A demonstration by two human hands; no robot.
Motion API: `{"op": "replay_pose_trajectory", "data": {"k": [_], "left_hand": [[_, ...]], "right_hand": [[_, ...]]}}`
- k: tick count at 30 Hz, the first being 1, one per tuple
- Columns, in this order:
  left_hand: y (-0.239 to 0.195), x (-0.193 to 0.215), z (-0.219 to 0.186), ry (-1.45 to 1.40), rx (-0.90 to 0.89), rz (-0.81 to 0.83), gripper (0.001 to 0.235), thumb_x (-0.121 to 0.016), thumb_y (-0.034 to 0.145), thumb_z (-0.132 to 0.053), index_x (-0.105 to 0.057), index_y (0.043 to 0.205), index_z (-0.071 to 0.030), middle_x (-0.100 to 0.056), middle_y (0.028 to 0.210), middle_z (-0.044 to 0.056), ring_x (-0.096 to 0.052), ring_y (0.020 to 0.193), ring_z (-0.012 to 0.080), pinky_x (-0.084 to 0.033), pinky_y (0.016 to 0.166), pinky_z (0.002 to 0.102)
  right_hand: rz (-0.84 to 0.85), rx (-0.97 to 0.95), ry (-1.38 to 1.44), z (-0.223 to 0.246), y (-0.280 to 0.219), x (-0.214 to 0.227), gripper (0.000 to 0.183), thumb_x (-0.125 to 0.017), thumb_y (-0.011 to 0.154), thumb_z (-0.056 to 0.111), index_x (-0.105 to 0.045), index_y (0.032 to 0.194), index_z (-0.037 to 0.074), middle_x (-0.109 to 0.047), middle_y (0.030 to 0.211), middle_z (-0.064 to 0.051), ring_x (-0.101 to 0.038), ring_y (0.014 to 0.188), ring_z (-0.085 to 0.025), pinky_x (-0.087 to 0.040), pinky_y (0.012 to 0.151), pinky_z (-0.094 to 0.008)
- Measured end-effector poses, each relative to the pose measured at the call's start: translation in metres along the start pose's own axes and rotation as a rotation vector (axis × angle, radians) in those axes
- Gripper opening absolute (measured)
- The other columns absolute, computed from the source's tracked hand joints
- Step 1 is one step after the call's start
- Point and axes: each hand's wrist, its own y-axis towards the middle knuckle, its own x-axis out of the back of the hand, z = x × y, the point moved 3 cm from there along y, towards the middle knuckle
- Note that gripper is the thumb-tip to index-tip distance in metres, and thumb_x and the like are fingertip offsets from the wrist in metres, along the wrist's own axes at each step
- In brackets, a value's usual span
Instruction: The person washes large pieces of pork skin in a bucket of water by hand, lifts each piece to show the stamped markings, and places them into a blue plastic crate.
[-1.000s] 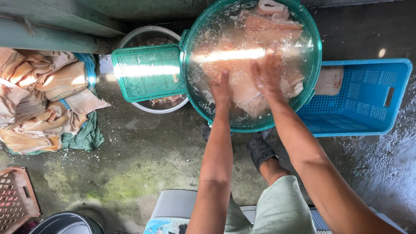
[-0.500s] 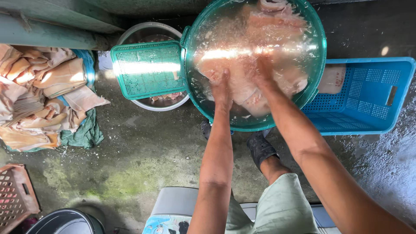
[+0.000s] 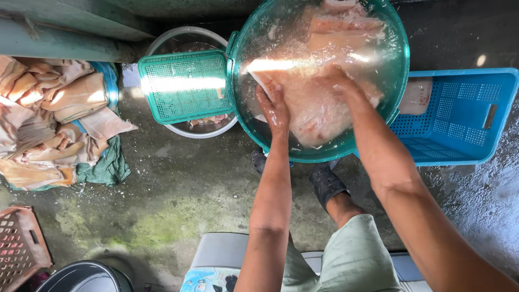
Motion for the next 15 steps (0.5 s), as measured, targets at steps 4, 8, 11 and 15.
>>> {"op": "replay_pose_trajectory", "data": {"k": [4,8,11,15], "left_hand": [[0.003,0.000,0.048,-0.371,0.350,-0.046,0.043,-0.061,0.107,-0.019,-0.052,0.140,0.007,-0.062,0.127,0.018,-0.054,0.113,0.0231,-0.047,0.096,0.036],[0.001,0.003,0.103,-0.495,0.508,-0.110,0.039,-0.058,0.103,-0.019,-0.057,0.135,0.002,-0.066,0.129,0.012,-0.062,0.112,0.0205,-0.051,0.096,0.032],[-0.001,0.015,0.098,-0.448,0.455,-0.111,0.039,-0.057,0.099,-0.011,-0.058,0.135,0.005,-0.067,0.131,0.014,-0.066,0.111,0.0228,-0.055,0.092,0.033],[0.006,0.020,0.084,-0.205,0.498,-0.026,0.043,-0.054,0.107,-0.011,-0.054,0.145,0.009,-0.065,0.109,0.035,-0.050,0.084,0.0344,-0.038,0.072,0.047]], "right_hand": [[-0.282,0.125,0.153,0.065,-0.078,0.060,0.035,-0.077,0.094,0.025,-0.064,0.113,-0.002,-0.067,0.100,-0.024,-0.067,0.094,-0.033,-0.051,0.084,-0.046],[-0.496,0.180,0.198,0.154,-0.176,0.106,0.030,-0.077,0.091,0.020,-0.066,0.112,0.001,-0.073,0.099,-0.021,-0.072,0.093,-0.029,-0.054,0.082,-0.040],[-0.516,0.273,0.242,0.200,-0.230,0.133,0.024,-0.074,0.096,0.013,-0.067,0.115,0.002,-0.074,0.101,-0.020,-0.075,0.096,-0.027,-0.056,0.082,-0.035],[-0.588,0.573,0.399,0.218,-0.276,0.148,0.022,-0.076,0.099,0.008,-0.067,0.118,-0.001,-0.073,0.116,-0.017,-0.073,0.105,-0.022,-0.058,0.088,-0.034]]}}
